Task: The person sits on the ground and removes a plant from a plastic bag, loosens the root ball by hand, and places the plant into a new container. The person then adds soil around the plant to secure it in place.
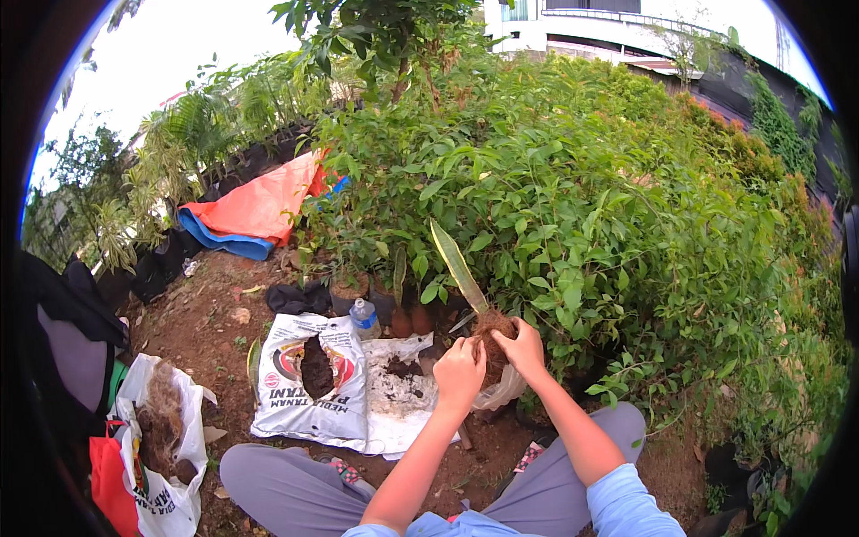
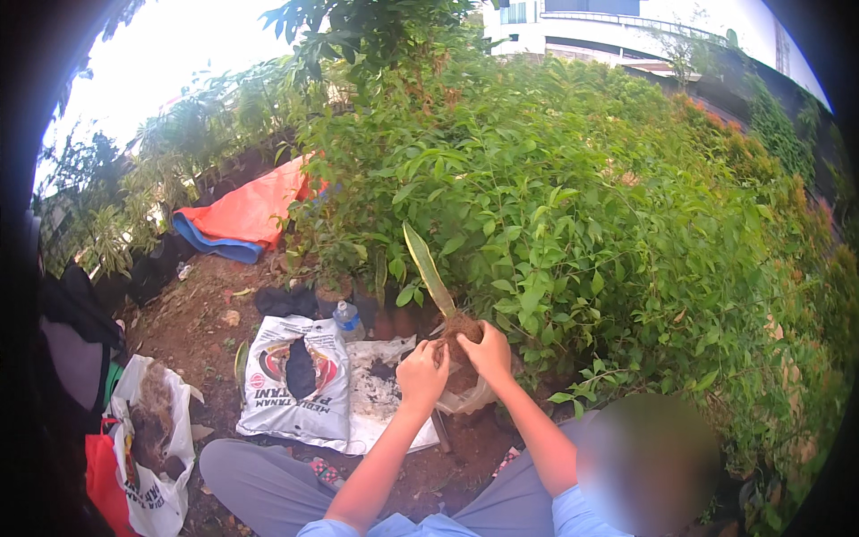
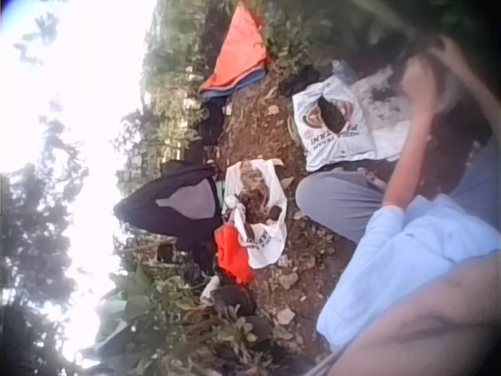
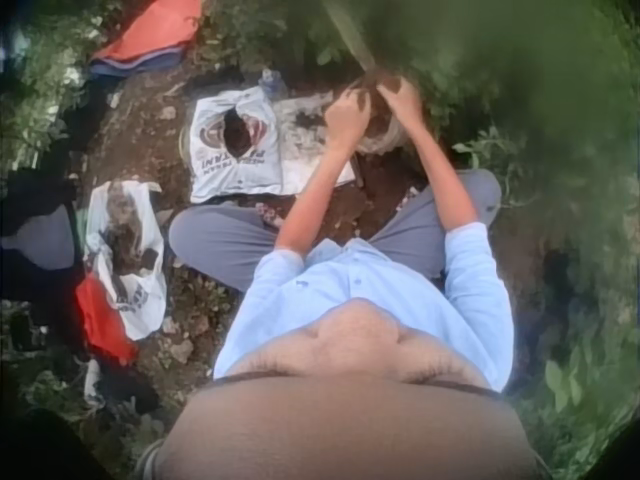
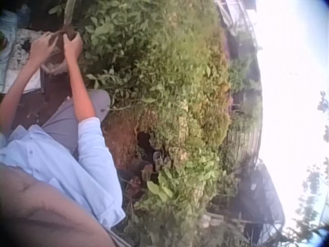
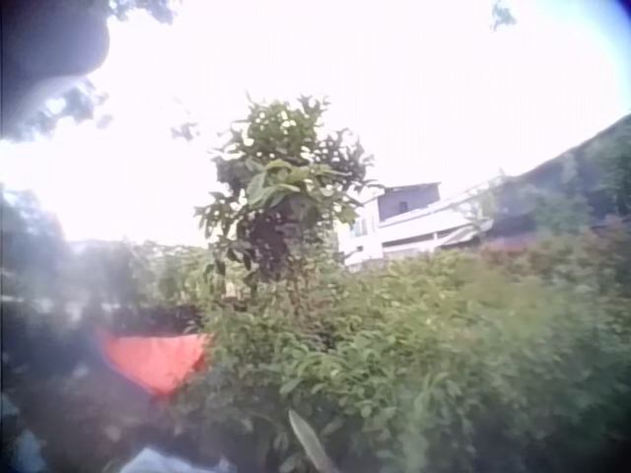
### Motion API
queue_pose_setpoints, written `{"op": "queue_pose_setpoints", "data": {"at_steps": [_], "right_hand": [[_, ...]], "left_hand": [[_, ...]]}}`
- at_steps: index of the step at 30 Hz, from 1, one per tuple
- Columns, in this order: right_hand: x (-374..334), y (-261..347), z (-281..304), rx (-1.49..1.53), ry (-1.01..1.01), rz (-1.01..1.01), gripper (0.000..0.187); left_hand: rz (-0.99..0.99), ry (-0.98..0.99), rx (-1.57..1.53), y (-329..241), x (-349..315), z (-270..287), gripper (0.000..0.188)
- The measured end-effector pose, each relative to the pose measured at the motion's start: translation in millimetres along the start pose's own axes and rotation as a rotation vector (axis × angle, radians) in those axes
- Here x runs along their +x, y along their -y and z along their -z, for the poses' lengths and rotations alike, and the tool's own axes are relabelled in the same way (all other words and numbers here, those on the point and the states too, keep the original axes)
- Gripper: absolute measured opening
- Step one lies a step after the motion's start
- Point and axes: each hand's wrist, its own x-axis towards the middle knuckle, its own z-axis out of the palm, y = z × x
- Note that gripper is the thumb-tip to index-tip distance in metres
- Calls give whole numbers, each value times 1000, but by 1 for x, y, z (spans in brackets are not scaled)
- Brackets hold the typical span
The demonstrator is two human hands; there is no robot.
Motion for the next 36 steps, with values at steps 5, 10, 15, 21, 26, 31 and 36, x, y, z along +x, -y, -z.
{"op": "queue_pose_setpoints", "data": {"at_steps": [5, 10, 15, 21, 26, 31, 36], "right_hand": [[-1, -3, -9, 51, -9, 59, 51], [11, -38, -29, 346, 191, -80, 52], [8, -35, -25, 656, 302, -326, 50], [3, -18, -5, 1184, 575, -588, 25], [-4, 7, -3, 791, 394, -475, 31], [-1, 0, -6, 735, 292, -369, 40], [9, -7, -16, 573, 152, -282, 55]], "left_hand": [[-11, -34, -98, -5, -5, -8, 16], [60, 34, -86, -11, -13, -6, 18], [62, 84, -47, -16, -16, -2, 19], [-8, 22, -35, -20, -21, -2, 21], [-15, 57, -2, -18, -26, -3, 21], [4, 156, 34, -22, -31, 0, 27], [150, 57, -167, -9, -47, -8, 23]]}}
